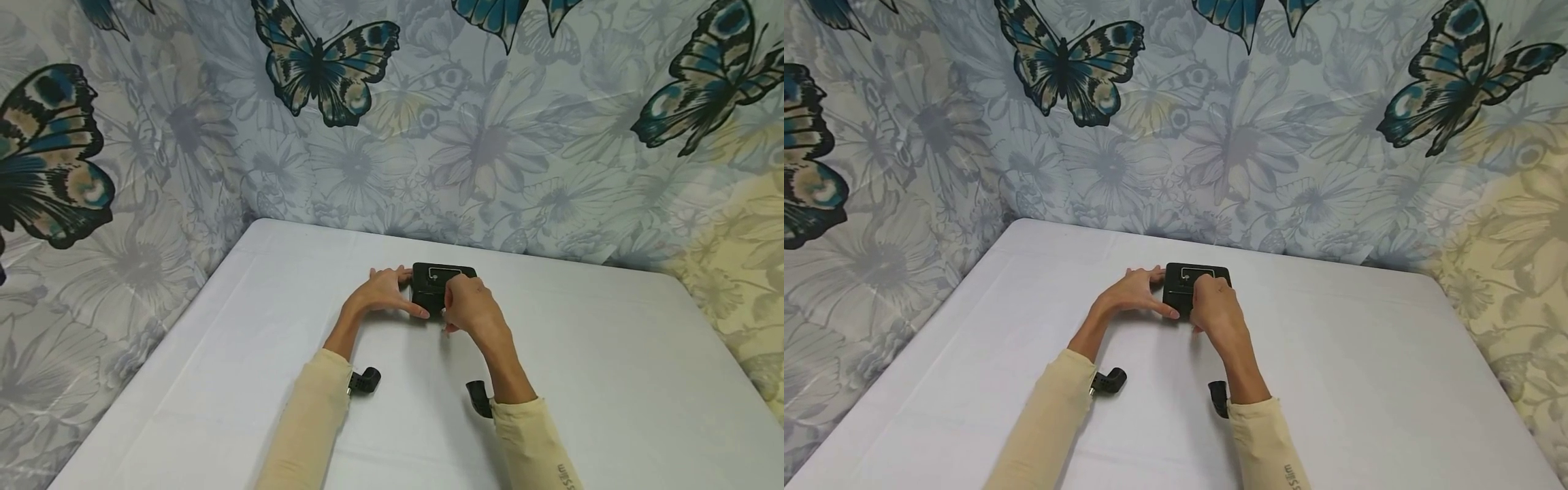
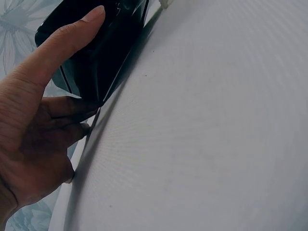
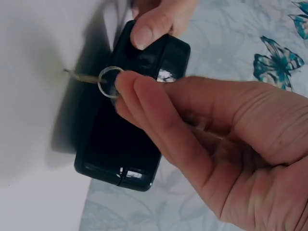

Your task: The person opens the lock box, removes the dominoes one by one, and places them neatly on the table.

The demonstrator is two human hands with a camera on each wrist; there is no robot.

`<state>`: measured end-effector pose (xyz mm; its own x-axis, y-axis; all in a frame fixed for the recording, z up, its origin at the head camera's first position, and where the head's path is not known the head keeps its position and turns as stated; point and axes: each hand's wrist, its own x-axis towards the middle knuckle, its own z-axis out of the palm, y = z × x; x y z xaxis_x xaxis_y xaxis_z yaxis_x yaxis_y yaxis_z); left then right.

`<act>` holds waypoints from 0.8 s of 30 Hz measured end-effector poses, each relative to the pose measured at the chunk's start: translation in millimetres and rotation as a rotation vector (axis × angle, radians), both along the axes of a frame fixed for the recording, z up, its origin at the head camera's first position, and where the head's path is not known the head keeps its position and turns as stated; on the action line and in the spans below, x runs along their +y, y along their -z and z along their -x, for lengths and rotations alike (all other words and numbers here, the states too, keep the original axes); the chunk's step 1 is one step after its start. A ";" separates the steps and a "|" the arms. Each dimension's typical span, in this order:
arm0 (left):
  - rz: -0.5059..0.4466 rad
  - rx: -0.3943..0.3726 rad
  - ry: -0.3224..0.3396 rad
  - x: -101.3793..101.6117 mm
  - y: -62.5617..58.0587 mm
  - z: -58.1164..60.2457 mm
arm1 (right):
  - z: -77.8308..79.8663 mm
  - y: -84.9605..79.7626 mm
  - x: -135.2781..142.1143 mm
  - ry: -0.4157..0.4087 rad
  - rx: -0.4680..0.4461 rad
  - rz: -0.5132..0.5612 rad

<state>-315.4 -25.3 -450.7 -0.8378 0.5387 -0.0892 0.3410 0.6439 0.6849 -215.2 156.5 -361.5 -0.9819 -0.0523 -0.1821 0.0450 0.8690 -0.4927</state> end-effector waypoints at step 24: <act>-0.021 -0.014 0.006 -1.8 1.2 2.8 | 11.9 -0.4 39.3 -0.085 -0.352 0.259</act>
